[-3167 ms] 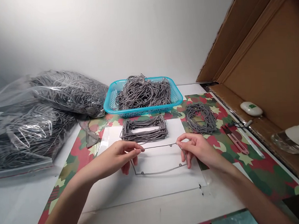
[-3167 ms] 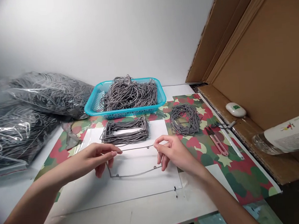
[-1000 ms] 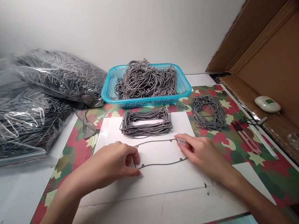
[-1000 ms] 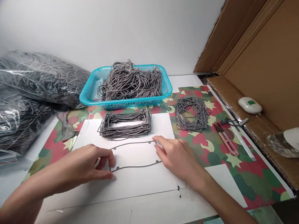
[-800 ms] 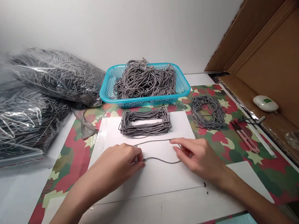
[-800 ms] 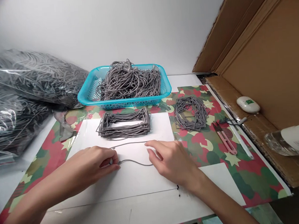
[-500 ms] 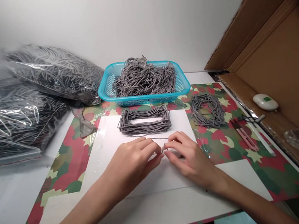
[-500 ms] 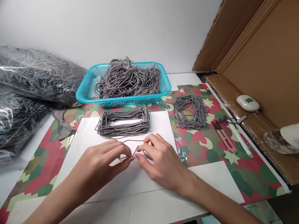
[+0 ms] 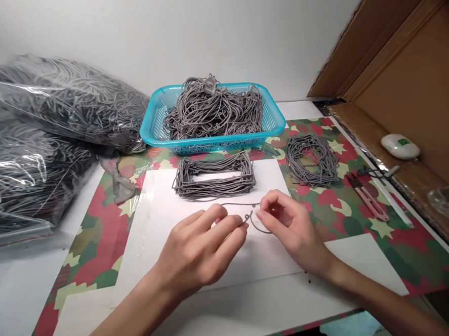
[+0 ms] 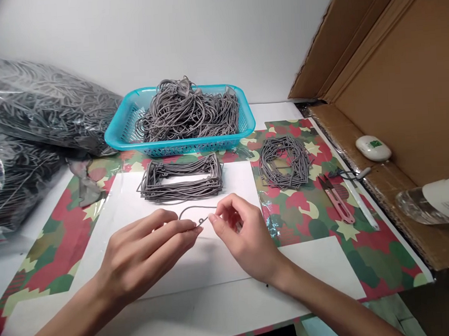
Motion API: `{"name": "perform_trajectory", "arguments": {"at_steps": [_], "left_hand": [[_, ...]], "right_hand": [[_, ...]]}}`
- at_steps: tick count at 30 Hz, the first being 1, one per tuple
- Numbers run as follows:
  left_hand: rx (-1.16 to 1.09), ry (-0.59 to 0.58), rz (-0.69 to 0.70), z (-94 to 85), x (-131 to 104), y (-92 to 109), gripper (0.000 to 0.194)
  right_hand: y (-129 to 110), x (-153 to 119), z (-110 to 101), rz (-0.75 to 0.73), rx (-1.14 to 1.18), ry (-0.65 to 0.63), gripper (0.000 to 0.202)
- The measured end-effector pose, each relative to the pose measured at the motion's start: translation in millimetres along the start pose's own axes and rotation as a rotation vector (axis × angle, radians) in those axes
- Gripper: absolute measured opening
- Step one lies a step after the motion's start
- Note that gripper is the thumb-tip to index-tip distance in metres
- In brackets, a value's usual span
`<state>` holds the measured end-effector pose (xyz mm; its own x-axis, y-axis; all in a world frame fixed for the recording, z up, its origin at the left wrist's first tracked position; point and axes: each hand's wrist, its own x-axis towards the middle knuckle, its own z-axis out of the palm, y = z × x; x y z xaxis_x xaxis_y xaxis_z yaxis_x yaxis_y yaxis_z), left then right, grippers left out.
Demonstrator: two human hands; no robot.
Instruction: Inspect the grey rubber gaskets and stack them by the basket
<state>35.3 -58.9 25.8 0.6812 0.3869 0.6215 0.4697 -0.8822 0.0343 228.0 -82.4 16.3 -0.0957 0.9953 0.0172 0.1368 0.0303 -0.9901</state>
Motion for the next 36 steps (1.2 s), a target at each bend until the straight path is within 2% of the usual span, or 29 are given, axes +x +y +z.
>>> {"name": "perform_trajectory", "arguments": {"at_steps": [2,7,13,15,18,20,22,26,30,36], "left_hand": [[0.003,0.026,0.026,-0.2,0.5,-0.5,0.01],[0.011,0.083,0.059,-2.4,1.2,-1.2,0.01],[-0.05,0.061,0.024,-0.4,-0.6,0.7,0.009],[-0.136,0.059,-0.053,0.4,0.4,2.7,0.01],[-0.306,0.05,-0.27,-0.3,4.4,6.2,0.009],[-0.434,-0.003,-0.431,-1.6,7.7,8.2,0.005],[-0.579,-0.086,-0.571,-2.5,10.4,9.4,0.012],[-0.83,-0.182,-0.775,-1.7,12.6,10.1,0.019],[-0.97,-0.205,-0.881,-1.2,12.8,10.4,0.02],[-1.026,-0.206,-0.915,-2.6,13.5,11.5,0.019]], "right_hand": [[0.5,-0.4,-0.4,-0.041,-0.027,0.016,0.011],[-2.9,0.8,-1.9,-0.033,-0.048,-0.133,0.014],[-5.6,2.8,-3.3,-0.034,0.022,-0.163,0.014],[-5.9,3.0,-3.9,-0.043,0.024,-0.154,0.014],[-6.6,2.3,-4.9,-0.077,0.011,-0.147,0.013],[-7.3,1.5,-5.4,-0.098,-0.001,-0.151,0.013],[-8.0,0.6,-5.8,-0.112,-0.007,-0.163,0.013],[-9.5,-0.7,-6.5,-0.123,-0.003,-0.179,0.012],[-10.9,-1.3,-8.1,-0.112,0.021,-0.201,0.011],[-13.4,-3.0,-9.8,-0.097,0.03,-0.22,0.011]]}}
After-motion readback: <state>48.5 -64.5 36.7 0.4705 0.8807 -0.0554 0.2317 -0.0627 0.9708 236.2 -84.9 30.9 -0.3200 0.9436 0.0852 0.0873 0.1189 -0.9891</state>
